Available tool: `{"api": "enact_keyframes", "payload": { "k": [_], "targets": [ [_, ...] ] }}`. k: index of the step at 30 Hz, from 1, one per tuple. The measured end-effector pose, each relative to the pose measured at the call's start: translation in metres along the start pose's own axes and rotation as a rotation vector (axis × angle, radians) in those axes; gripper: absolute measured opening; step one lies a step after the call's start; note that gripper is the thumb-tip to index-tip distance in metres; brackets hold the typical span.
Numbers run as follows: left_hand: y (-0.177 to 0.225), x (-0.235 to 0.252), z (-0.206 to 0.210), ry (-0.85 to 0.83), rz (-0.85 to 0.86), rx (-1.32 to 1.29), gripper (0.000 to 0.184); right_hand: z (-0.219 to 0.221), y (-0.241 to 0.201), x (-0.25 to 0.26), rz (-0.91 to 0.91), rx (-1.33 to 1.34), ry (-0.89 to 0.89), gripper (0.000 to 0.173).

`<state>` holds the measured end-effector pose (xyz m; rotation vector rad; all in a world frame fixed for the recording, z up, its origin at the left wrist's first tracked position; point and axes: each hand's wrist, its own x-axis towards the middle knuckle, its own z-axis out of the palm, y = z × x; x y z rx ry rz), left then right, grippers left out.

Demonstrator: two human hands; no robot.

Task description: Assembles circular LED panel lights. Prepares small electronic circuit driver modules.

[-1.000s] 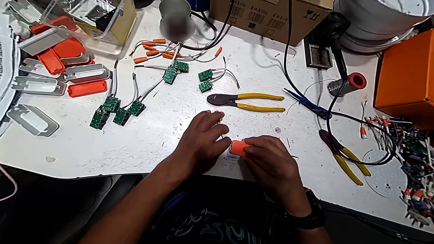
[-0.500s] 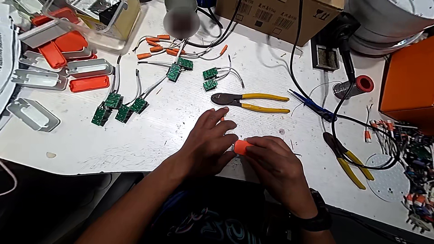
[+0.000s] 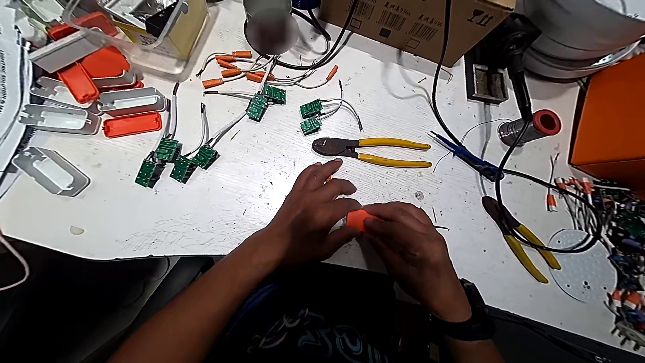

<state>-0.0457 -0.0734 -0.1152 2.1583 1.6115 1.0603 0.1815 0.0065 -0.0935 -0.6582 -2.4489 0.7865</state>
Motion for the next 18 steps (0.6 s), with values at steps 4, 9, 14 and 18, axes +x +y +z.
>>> {"api": "enact_keyframes", "payload": {
  "k": [4, 9, 14, 18],
  "targets": [
    [0.000, 0.001, -0.002, -0.049, 0.045, 0.035, 0.030, -0.004, 0.004, -0.001, 0.029, 0.065, -0.042, 0.018],
    [0.001, 0.003, -0.009, -0.131, 0.022, 0.012, 0.029, -0.030, 0.013, -0.005, 0.089, 0.009, -0.123, 0.028],
    [-0.001, -0.001, -0.008, -0.121, 0.019, 0.006, 0.030, -0.031, 0.022, -0.005, 0.051, 0.063, -0.130, 0.028],
    [-0.003, -0.002, -0.009, -0.122, 0.024, 0.001, 0.030, -0.031, 0.025, -0.003, 0.019, 0.056, -0.139, 0.029]
  ]
}}
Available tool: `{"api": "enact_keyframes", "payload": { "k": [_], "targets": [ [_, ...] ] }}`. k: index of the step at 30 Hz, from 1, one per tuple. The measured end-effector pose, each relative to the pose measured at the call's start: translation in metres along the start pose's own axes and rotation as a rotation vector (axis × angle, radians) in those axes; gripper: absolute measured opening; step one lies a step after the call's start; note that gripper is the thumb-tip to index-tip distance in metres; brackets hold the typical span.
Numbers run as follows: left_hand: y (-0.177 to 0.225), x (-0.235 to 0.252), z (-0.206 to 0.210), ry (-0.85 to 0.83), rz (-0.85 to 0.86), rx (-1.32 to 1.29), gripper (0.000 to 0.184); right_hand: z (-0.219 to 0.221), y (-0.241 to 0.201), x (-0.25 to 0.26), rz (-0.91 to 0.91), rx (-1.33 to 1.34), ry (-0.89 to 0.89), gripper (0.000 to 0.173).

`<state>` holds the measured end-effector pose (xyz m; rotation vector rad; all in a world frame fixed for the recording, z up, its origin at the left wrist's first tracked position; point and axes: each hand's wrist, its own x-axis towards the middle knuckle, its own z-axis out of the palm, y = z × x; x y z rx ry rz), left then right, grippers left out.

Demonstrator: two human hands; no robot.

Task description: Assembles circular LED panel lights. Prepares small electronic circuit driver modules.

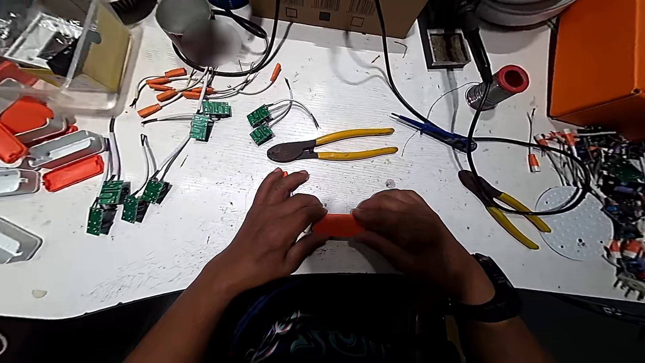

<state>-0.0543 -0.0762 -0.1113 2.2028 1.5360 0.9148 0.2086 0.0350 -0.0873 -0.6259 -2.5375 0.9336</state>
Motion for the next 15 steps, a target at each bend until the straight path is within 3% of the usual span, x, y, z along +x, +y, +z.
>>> {"api": "enact_keyframes", "payload": {
  "k": [15],
  "targets": [
    [-0.001, -0.005, 0.001, 0.045, 0.017, -0.046, 0.028, 0.013, -0.003, 0.012, -0.222, -0.119, 0.010, 0.030]
  ]
}}
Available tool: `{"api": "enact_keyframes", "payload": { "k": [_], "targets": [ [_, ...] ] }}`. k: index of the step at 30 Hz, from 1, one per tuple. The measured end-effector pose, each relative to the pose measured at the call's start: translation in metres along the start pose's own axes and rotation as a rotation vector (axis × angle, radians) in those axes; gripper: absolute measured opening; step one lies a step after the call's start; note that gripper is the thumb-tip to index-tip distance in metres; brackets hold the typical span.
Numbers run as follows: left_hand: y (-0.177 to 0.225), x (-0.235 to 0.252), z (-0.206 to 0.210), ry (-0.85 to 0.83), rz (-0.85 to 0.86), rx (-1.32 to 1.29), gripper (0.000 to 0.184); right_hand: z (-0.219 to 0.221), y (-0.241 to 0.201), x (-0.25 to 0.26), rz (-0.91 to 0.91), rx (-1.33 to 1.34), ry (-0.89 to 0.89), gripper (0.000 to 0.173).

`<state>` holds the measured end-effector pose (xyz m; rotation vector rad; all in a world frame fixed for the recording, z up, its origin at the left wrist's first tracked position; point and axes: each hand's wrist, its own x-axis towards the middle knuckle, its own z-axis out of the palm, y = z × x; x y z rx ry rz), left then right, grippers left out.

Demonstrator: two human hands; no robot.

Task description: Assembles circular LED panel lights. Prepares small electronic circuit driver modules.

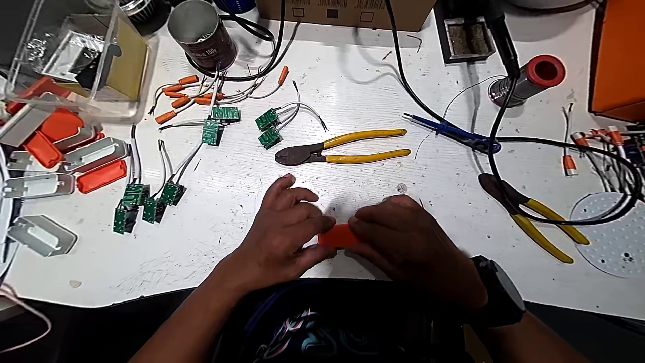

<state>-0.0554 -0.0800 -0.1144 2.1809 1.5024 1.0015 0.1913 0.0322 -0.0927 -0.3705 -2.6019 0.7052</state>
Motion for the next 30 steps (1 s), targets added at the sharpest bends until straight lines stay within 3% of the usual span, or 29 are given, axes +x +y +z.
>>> {"api": "enact_keyframes", "payload": {
  "k": [8, 12, 23, 26, 30],
  "targets": [
    [0.002, 0.001, 0.002, 0.004, 0.013, 0.059, 0.024, -0.013, 0.010, -0.009, 0.114, 0.119, -0.022, 0.041],
    [-0.001, -0.002, 0.001, -0.005, 0.001, 0.043, 0.027, -0.015, 0.013, -0.011, 0.150, 0.244, -0.062, 0.030],
    [0.001, -0.004, -0.001, 0.016, -0.003, 0.071, 0.030, -0.016, 0.002, 0.002, -0.013, -0.066, -0.139, 0.033],
    [0.000, -0.008, -0.008, 0.001, -0.042, 0.036, 0.033, -0.012, -0.002, 0.004, -0.018, -0.085, -0.118, 0.032],
    [-0.004, -0.012, -0.022, -0.072, -0.047, 0.105, 0.025, -0.013, -0.001, 0.004, -0.006, -0.070, -0.117, 0.033]
  ]
}}
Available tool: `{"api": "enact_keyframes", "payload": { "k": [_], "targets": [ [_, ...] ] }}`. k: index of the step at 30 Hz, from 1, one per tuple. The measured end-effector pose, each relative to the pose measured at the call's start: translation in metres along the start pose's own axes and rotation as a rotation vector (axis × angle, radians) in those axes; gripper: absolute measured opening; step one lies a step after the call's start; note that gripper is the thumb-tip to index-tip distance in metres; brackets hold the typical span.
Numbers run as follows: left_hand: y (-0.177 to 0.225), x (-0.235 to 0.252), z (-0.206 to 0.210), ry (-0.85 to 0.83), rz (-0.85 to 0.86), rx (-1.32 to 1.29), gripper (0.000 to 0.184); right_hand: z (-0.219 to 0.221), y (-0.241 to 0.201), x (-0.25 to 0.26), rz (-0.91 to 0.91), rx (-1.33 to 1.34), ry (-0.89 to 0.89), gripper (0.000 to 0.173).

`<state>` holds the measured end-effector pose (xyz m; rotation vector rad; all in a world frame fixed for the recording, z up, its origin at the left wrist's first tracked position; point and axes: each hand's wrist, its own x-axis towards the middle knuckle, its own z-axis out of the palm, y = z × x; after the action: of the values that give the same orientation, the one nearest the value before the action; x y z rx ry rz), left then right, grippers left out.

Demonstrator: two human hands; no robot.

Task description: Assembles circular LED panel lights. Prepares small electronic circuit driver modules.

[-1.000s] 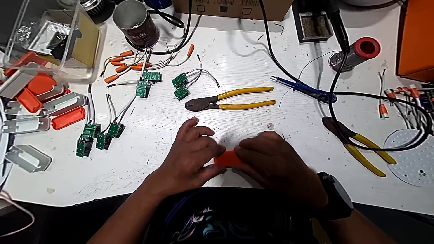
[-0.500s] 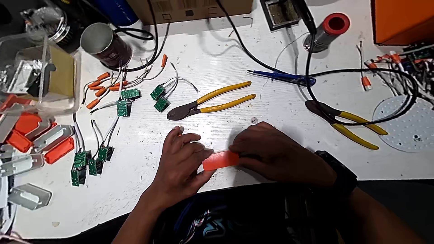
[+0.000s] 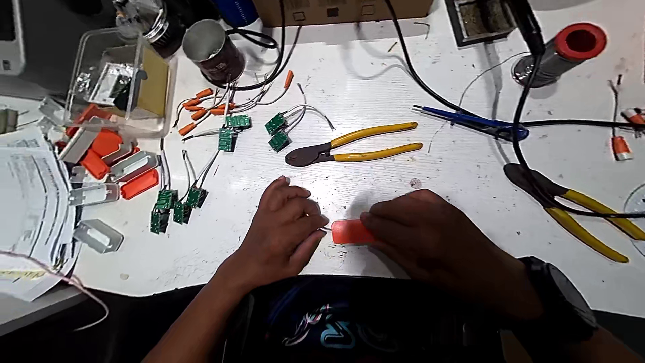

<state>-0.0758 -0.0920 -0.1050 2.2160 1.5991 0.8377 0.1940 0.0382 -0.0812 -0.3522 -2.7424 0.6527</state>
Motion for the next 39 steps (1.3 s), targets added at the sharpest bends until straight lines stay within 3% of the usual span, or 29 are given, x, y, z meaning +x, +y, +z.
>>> {"api": "enact_keyframes", "payload": {
  "k": [11, 19, 39],
  "targets": [
    [0.008, 0.006, -0.001, 0.049, 0.242, 0.249, 0.013, -0.006, 0.007, -0.004, 0.013, 0.066, -0.016, 0.034],
    [0.005, 0.007, 0.006, 0.089, 0.191, 0.187, 0.015, -0.012, 0.007, -0.001, 0.071, 0.009, -0.098, 0.036],
    [-0.003, 0.002, 0.016, 0.169, 0.096, 0.075, 0.021, -0.013, 0.002, 0.000, 0.125, -0.010, -0.091, 0.037]
  ]
}}
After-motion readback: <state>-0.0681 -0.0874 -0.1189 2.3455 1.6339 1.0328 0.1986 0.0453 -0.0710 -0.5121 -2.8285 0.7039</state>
